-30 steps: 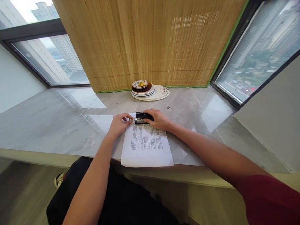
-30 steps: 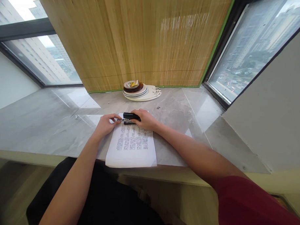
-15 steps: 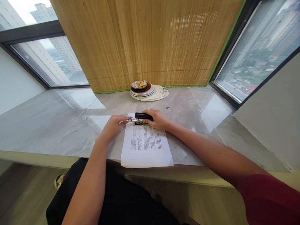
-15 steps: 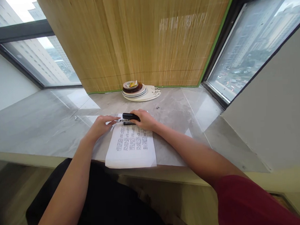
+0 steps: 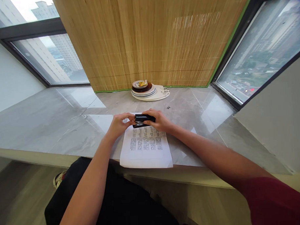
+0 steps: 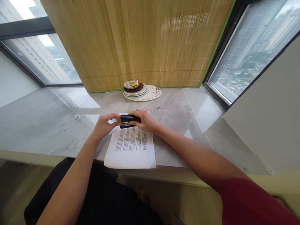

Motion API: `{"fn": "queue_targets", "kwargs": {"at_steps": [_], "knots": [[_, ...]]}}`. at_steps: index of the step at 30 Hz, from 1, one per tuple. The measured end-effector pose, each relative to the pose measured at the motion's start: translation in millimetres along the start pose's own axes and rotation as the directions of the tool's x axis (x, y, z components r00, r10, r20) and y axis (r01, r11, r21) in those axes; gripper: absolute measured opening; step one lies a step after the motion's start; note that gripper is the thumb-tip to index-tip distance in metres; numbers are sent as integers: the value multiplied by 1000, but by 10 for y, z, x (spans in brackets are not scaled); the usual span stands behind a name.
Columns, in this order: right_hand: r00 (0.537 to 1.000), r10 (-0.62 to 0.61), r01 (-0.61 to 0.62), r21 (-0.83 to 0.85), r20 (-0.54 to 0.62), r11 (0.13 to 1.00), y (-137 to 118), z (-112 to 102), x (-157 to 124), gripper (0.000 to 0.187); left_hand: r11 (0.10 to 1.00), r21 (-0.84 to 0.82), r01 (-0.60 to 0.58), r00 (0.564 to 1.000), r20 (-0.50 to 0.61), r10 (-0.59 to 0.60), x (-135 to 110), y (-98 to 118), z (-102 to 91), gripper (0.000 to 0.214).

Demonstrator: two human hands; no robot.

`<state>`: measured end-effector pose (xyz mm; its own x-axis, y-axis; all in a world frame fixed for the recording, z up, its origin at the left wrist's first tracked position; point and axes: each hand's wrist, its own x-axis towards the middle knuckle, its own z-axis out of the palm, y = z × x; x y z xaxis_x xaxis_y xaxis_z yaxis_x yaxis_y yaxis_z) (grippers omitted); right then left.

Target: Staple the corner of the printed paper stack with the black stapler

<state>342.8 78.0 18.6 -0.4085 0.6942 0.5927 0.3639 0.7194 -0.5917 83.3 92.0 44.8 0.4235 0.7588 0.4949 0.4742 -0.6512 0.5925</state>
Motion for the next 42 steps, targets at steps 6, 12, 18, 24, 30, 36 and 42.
{"fn": "queue_targets", "kwargs": {"at_steps": [6, 12, 18, 24, 30, 36, 42], "knots": [[999, -25, 26, 31, -46, 999, -109, 10, -29, 31, 999, -42, 13, 1000, -10, -13, 4, 43, 14, 11], [976, 141, -142, 8, -166, 990, -201, -202, 37, 28, 999, 30, 17, 995, -102, -14, 13, 135, 51, 12], [950, 289, -310, -258, -118, 915, -131, -899, -19, 29, 970, 81, -230, 879, 445, 171, -111, 187, 259, 46], [944, 327, -299, -319, 37, 899, 56, -1383, -507, 35, 945, 257, -205, 846, 531, 39, -191, 173, 365, 69], [898, 177, -108, -189, 402, 976, -83, -1422, -636, 39, 937, 327, -124, 880, 472, -49, -198, 173, 389, 70], [905, 41, -7, -81, 423, 997, -234, -1241, -611, 36, 928, 351, -123, 860, 505, -77, -160, 233, 396, 67], [834, -36, 30, 20, 551, 999, -292, -1288, -607, 39, 927, 363, -94, 865, 490, -104, -133, 272, 386, 68]]}}
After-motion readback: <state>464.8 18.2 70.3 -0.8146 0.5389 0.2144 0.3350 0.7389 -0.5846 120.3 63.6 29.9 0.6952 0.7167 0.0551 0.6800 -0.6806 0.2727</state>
